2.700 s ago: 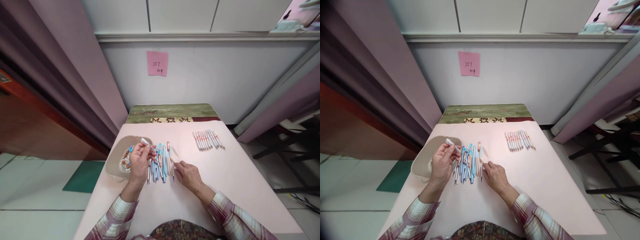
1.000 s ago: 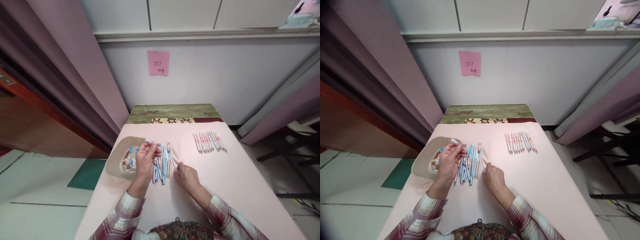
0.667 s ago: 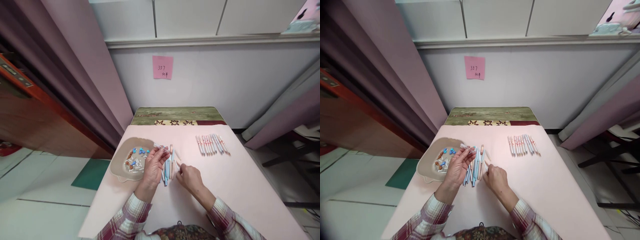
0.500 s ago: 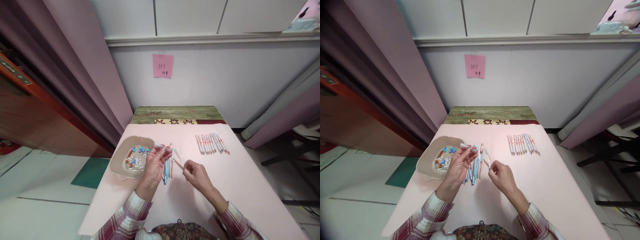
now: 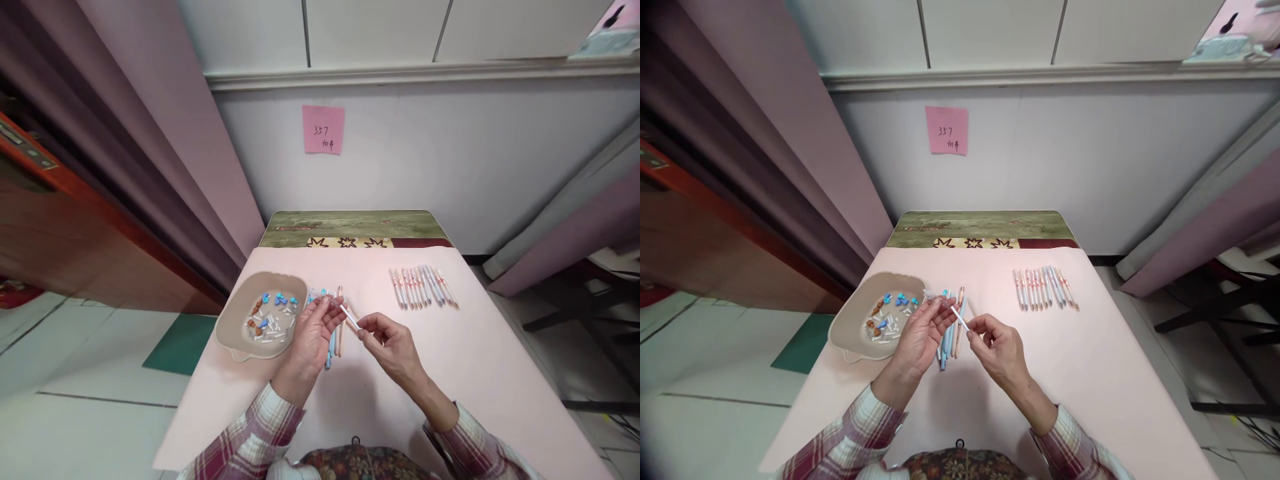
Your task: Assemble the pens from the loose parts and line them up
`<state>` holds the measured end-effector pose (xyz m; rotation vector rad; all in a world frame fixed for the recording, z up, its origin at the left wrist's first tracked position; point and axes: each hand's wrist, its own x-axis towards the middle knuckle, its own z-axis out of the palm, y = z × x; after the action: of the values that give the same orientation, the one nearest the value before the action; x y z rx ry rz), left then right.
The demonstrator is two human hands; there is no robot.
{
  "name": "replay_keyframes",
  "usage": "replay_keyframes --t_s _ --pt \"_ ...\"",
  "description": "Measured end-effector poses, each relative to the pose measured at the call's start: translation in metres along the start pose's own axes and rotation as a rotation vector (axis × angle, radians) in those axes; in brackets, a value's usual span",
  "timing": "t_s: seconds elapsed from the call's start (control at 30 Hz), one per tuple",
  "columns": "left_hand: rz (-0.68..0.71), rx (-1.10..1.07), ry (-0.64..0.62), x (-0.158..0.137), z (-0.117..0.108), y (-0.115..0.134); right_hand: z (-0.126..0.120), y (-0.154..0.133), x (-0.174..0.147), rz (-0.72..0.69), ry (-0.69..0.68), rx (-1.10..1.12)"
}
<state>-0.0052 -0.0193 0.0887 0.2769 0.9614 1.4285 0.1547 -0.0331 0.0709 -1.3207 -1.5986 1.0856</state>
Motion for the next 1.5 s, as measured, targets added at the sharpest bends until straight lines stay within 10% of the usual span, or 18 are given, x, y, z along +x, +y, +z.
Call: replay_keyframes --t_s 0.4,0.67,0.83,1.03,1.37,1.5 --pt "-0.006 0.11 -0.089 -0.002 0.009 -0.013 -0.006 -0.026 0.021 -0.153 0.179 -0.427" --pt "0.026 -0.071 0.021 0.009 0.003 0.027 -0.03 -0.003 0.054 -0.067 0.257 -0.183" --pt "0.059 -0.136 0.097 0.012 0.0 0.041 -0.007 0.043 0.068 0.157 -0.026 -0.641" --pt "0.158 -0.133 0.15 0.012 -0.012 0.049 0.029 0.055 0.072 0.162 -0.043 -0.78" --pt "0.117 -0.137 0.104 0.014 -0.009 0.029 0.004 0.021 0.033 0.102 -0.037 0.034" --pt "0.085 -0.119 0.052 0.014 0.003 0.019 -0.009 -0.015 0.007 -0.158 0.149 -0.095"
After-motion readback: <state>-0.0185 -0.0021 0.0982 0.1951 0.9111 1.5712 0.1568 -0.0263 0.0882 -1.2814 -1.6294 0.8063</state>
